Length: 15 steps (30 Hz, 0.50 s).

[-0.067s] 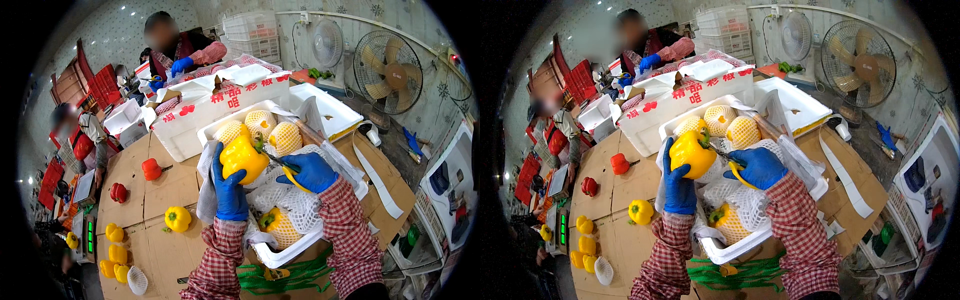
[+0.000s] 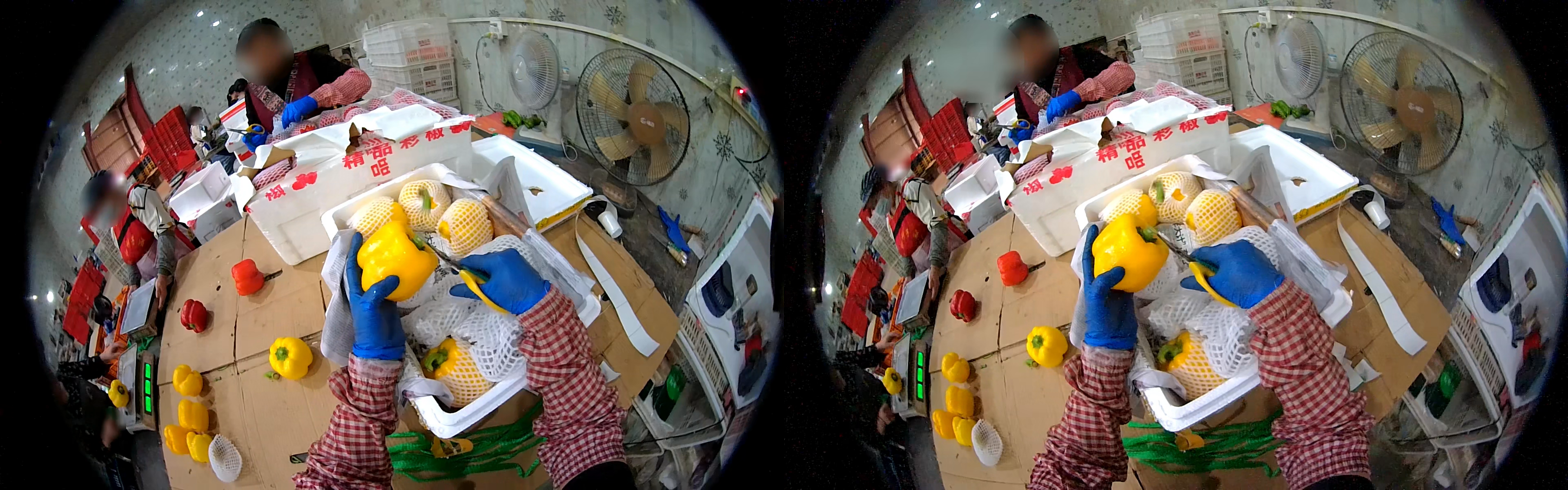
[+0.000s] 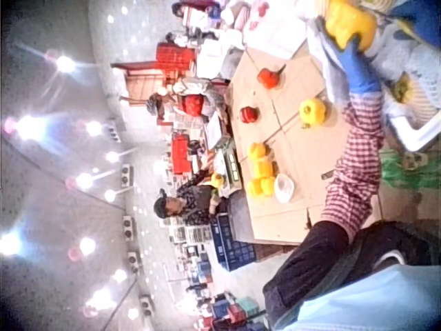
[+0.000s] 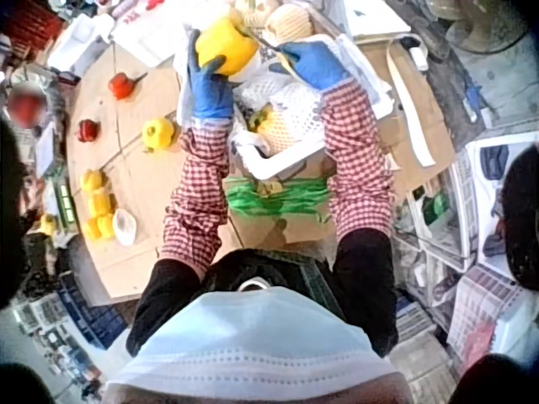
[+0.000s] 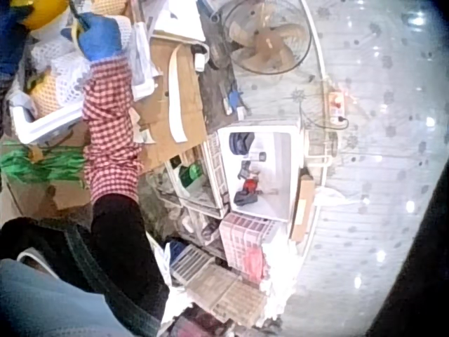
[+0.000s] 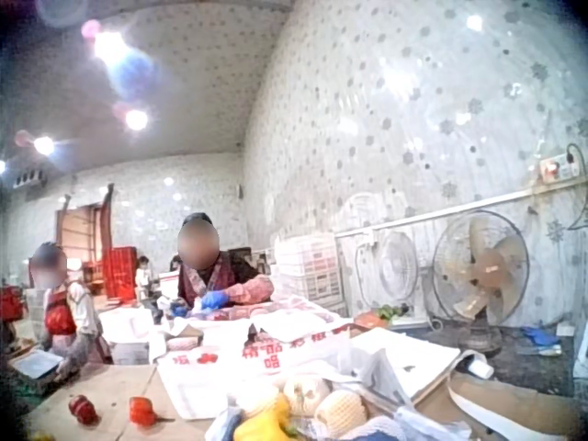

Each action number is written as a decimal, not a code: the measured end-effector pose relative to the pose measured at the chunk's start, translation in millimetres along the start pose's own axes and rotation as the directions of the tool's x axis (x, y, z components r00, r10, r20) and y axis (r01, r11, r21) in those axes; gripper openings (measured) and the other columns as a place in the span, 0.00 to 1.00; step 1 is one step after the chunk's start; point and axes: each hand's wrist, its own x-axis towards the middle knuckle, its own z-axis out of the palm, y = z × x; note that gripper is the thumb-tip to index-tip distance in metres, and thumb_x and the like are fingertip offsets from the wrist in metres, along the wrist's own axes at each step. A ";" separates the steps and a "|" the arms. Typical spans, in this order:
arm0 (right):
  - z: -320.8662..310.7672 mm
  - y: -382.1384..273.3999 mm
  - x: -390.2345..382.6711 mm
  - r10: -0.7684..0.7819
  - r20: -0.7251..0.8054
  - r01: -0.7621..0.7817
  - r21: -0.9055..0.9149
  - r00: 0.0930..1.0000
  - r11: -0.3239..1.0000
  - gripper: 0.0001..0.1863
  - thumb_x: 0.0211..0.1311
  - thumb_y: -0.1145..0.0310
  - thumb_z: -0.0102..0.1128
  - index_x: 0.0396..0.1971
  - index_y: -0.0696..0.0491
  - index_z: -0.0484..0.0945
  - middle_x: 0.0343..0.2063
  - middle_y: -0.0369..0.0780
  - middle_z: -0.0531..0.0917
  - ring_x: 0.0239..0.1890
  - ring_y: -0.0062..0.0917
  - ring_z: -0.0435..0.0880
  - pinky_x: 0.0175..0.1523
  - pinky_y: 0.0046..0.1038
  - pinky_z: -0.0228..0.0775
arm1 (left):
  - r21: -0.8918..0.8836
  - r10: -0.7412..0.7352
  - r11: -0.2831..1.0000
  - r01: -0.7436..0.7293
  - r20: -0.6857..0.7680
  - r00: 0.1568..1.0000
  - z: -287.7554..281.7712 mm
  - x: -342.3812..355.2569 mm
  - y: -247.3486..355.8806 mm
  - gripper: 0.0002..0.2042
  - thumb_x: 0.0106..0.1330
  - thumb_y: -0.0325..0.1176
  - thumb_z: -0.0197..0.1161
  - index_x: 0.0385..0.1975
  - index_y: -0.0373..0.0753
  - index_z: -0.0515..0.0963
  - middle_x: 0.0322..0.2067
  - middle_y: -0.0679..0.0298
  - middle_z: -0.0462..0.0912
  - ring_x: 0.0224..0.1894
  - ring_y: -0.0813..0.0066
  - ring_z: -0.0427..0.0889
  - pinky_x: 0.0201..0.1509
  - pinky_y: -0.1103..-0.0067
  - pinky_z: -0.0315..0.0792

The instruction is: The person removes yellow bell peppers from a white styrofoam box, trims the stems using scissors, and places the peppers on a cardboard table. The person then handles small white seed packets, peeling off labels and placing them on the table.

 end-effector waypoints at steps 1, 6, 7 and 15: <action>-0.9 0.1 -0.1 0.015 0.016 -0.015 0.004 1.000 1.000 0.20 0.42 0.55 0.60 0.31 0.55 0.75 0.25 0.44 0.78 0.27 0.33 0.77 0.32 0.28 0.68 | -0.021 -0.009 1.000 0.009 -0.003 1.000 0.2 0.3 -0.7 0.36 0.37 0.23 0.56 0.53 0.39 0.55 0.49 0.59 0.61 0.51 0.64 0.63 0.53 0.74 0.59; -7.0 0.0 4.7 0.173 -0.096 -0.144 0.257 0.980 0.956 0.21 0.45 0.54 0.58 0.31 0.57 0.73 0.25 0.43 0.78 0.26 0.27 0.77 0.32 0.26 0.67 | 0.064 -0.017 0.998 0.017 0.002 1.000 11.8 -1.7 0.0 0.35 0.38 0.24 0.56 0.54 0.40 0.55 0.49 0.59 0.61 0.51 0.65 0.63 0.52 0.74 0.61; -8.9 -3.8 5.7 0.279 -0.094 -0.224 0.385 0.956 0.896 0.22 0.45 0.54 0.58 0.32 0.58 0.72 0.25 0.44 0.78 0.27 0.26 0.77 0.32 0.25 0.67 | 0.107 -0.019 0.994 0.017 0.015 1.000 18.6 -3.1 1.7 0.35 0.38 0.24 0.56 0.54 0.40 0.55 0.49 0.59 0.61 0.51 0.65 0.63 0.52 0.74 0.61; 7.1 2.2 13.5 0.146 0.212 -0.249 0.912 0.966 0.326 0.23 0.47 0.60 0.58 0.40 0.58 0.69 0.33 0.40 0.76 0.34 0.22 0.75 0.38 0.18 0.67 | 0.619 -0.138 0.759 -0.201 0.455 0.880 10.4 -8.8 -6.5 0.37 0.40 0.21 0.61 0.55 0.39 0.52 0.53 0.60 0.56 0.54 0.68 0.57 0.56 0.76 0.54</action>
